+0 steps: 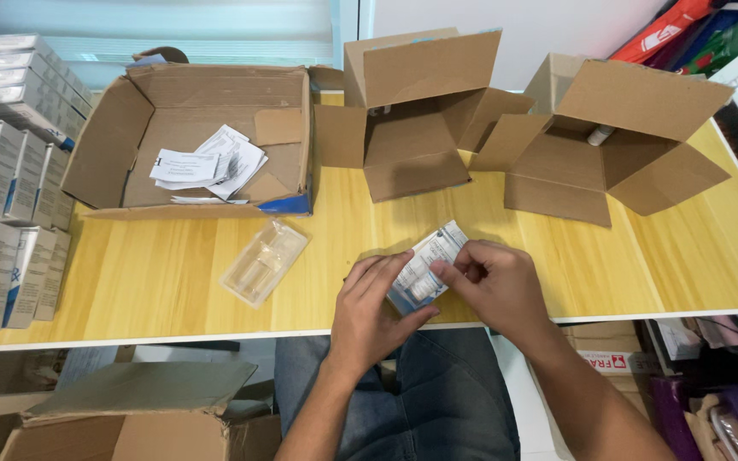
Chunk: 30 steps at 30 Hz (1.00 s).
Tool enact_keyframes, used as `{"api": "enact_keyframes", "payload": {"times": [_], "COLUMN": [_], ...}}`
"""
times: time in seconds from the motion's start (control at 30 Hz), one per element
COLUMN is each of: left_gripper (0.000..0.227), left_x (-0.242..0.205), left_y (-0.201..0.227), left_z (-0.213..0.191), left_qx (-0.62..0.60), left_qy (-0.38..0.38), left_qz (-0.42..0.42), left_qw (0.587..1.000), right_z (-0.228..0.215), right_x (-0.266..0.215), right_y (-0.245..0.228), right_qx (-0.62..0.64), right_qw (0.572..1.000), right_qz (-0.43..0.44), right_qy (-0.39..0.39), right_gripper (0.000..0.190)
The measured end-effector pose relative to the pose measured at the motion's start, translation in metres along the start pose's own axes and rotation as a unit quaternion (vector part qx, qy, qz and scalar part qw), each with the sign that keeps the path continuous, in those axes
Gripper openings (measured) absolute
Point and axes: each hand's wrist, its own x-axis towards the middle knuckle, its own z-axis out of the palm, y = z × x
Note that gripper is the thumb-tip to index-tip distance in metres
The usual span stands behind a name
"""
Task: The person sits at a table and packs small vials and instruction leaflets into white and blue cardboard boxes. They open each box, insert the contents, close the flaps, and place the finished boxes into a larger shipping carton.
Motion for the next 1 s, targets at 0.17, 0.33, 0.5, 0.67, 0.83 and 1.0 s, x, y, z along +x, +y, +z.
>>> {"api": "enact_keyframes", "payload": {"times": [0.17, 0.33, 0.5, 0.67, 0.83, 1.0], "left_gripper": [0.077, 0.075, 0.071, 0.068, 0.069, 0.075], "left_x": [0.0, 0.0, 0.001, 0.0, 0.001, 0.0], "left_y": [0.002, 0.004, 0.005, 0.004, 0.003, 0.002], "left_z": [0.001, 0.001, 0.0, -0.001, -0.001, -0.003], "left_qx": [0.007, 0.004, -0.002, -0.005, -0.008, -0.011], "left_qy": [-0.003, 0.006, 0.008, -0.002, -0.003, -0.011], "left_qz": [-0.008, -0.013, -0.033, -0.039, -0.03, -0.039], "left_qw": [1.0, 1.0, 0.999, 0.999, 1.0, 0.999], "right_z": [0.002, -0.001, 0.003, 0.011, 0.014, 0.011], "right_x": [-0.002, -0.011, -0.022, -0.023, -0.018, -0.014], "right_y": [-0.002, -0.002, -0.001, 0.006, 0.015, 0.013], "right_qx": [-0.047, -0.047, -0.058, -0.076, -0.124, -0.1], "right_qw": [0.998, 0.983, 0.945, 0.943, 0.907, 0.903], "right_qz": [-0.05, -0.158, -0.314, -0.319, -0.4, -0.417], "right_qy": [0.016, 0.078, 0.076, 0.048, 0.028, 0.005], "right_gripper": [0.039, 0.023, 0.016, 0.017, 0.021, 0.028]}}
